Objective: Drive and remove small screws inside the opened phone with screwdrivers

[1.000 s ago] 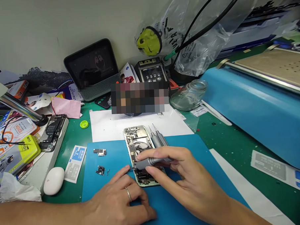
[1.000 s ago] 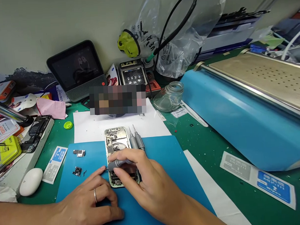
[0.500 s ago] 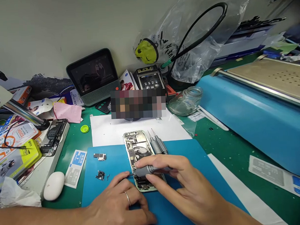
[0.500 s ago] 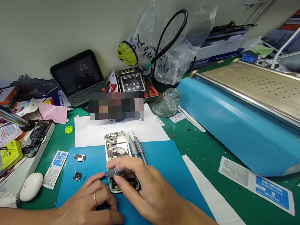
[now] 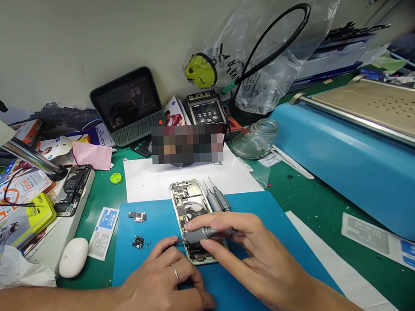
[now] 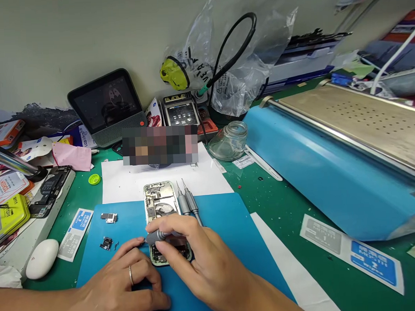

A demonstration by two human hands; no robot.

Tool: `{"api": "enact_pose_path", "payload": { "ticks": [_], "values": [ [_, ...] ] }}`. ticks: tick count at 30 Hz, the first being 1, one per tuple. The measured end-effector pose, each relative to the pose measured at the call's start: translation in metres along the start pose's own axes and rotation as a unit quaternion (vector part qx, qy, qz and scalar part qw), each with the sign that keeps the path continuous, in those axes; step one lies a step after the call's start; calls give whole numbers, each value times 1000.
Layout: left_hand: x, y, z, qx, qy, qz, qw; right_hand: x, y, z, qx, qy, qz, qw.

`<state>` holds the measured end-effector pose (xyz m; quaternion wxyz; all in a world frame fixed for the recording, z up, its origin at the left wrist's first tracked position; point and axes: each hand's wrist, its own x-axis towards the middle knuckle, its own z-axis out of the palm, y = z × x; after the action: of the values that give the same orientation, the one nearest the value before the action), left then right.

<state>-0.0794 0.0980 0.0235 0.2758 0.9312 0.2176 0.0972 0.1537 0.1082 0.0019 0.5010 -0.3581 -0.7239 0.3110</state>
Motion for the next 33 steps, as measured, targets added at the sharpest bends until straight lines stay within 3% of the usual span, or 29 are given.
{"api": "enact_pose_path", "payload": {
  "ticks": [33],
  "values": [
    [3, 5, -7, -17, 2, -11, 1000, -3, -2, -2, 5, 11, 8, 1000]
  ]
}}
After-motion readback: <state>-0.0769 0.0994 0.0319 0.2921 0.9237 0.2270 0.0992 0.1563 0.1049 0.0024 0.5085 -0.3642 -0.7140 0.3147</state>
